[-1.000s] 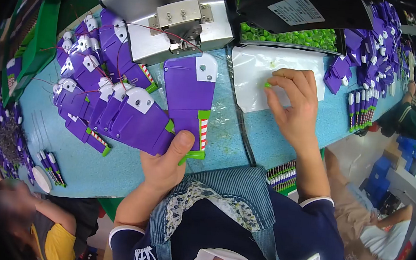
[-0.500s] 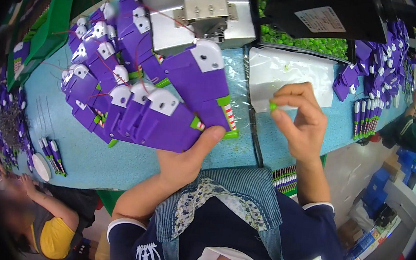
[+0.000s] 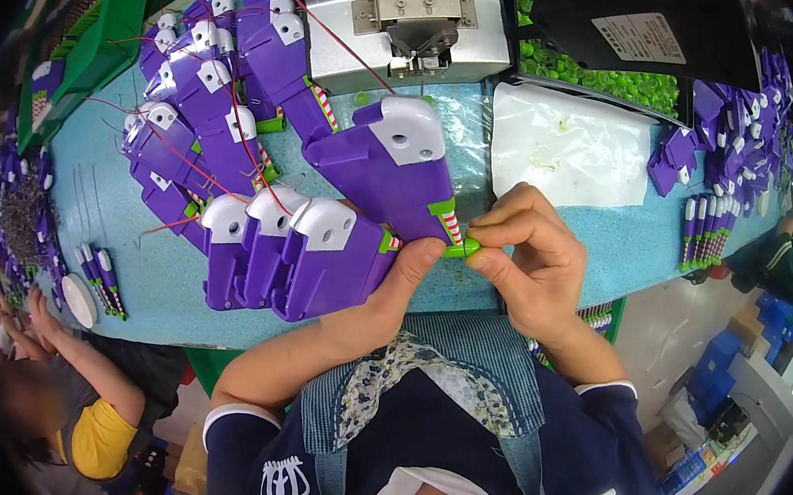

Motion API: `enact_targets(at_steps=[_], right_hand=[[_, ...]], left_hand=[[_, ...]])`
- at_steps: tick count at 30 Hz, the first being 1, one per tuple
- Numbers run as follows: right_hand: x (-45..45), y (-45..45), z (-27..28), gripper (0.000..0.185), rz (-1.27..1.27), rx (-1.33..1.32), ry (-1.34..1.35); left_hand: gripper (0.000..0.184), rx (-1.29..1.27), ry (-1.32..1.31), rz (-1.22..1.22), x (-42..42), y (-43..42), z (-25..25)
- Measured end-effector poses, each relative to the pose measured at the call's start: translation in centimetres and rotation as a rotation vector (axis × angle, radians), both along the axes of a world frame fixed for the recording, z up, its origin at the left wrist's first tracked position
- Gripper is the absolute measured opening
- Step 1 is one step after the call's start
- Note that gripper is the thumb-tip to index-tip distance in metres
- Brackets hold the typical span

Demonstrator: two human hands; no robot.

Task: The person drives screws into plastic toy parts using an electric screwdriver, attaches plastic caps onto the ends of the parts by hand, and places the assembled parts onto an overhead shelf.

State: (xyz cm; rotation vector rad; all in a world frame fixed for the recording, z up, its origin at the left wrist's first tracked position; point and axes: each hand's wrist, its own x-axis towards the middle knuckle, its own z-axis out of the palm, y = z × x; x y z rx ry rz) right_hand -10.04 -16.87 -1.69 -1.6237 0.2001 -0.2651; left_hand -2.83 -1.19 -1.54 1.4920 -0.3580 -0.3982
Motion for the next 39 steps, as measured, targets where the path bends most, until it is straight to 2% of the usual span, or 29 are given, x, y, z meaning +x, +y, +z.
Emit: enact_targets(at_steps=[4,6,10,12,13,15,17,19,21,23,25,26,27,28,29,31,32,33,34,35,37,39], right_hand=[[-0.1,0.3,-0.3,0.015,0.007,0.18,0.044],[0.2,0.1,-0.1,0.015,0.023,0.187,0.024],[0.2,0.3,-0.2,0.016,0.031,0.096,-0.023],[0.1,0.7,-0.4,0.017,0.017,0.06,-0.023],[0.1,0.9,-0.4,0.017,0.0,0.024,-0.024],[0.2,1.0,-0.4,0.017,0.02,0.031,-0.013],[0.3,1.0,-0.2,0.018,0.039,0.037,-0.003],[0.6,0.9,0.6,0.017,0.13,-0.038,-0.074],[0.7,0.4,0.8,0.017,0.205,-0.106,-0.092],[1.1,0.4,0.6,0.018,0.284,-0.174,-0.11],[1.5,0.5,0.1,0.018,0.349,-0.232,-0.098],[1.7,0.3,-0.2,0.018,0.353,-0.231,-0.096],[1.7,-0.2,-0.5,0.017,0.241,-0.315,-0.045],[1.9,-0.4,-0.7,0.019,0.129,-0.398,0.005],[2.2,-0.4,-0.9,0.019,0.136,-0.397,0.004],[2.7,-0.1,-1.3,0.02,0.127,-0.546,-0.051],[3.1,0.3,-1.2,0.021,0.155,-0.586,-0.068],[3.3,0.6,-1.4,0.021,0.164,-0.57,-0.082],[3.4,0.7,-1.8,0.022,0.177,-0.662,-0.098],[3.5,0.9,-2.1,0.022,0.19,-0.752,-0.114],[3.5,1.1,-2.4,0.022,0.185,-0.745,-0.123],[3.4,1.5,-2.3,0.022,0.167,-0.755,-0.123]], left_hand=[[0.022,-0.06,-0.039,0.052,-0.3,0.4,-0.9],[0.023,-0.066,0.122,-0.044,0.0,1.1,-0.5],[0.024,-0.102,0.171,0.011,0.0,1.1,-0.3],[0.025,0.194,-0.037,-0.073,0.5,1.1,0.7],[0.025,0.195,-0.037,-0.072,0.5,1.3,0.7],[0.025,0.251,-0.195,-0.149,0.7,1.6,0.7],[0.027,0.258,-0.105,-0.177,0.4,2.1,0.4],[0.033,-0.127,0.222,-0.073,-0.5,2.6,-0.9],[0.04,-0.348,0.308,-0.092,-0.4,2.8,-1.6],[0.038,-0.403,0.241,-0.268,0.8,2.6,-1.9],[0.036,-0.327,0.254,-0.278,0.9,3.1,-1.8],[0.031,-0.331,0.436,-0.142,0.5,3.3,-0.9],[0.027,-0.333,0.617,-0.003,0.3,3.3,0.1],[0.022,-0.344,0.649,0.097,0.5,3.7,0.7],[0.022,-0.345,0.648,0.104,0.9,4.5,0.4],[0.021,-0.31,0.464,0.225,1.7,6.5,-0.4],[0.021,-0.302,0.456,0.235,2.0,7.0,-0.3],[0.018,-0.179,0.362,0.319,2.5,7.5,-0.2],[0.016,-0.053,0.266,0.406,2.8,8.0,0.0],[0.016,-0.038,0.251,0.426,3.1,8.4,0.0],[0.016,0.297,0.063,0.565,3.6,8.9,-0.4],[0.017,0.401,0.028,0.615,3.8,9.0,-0.7]])
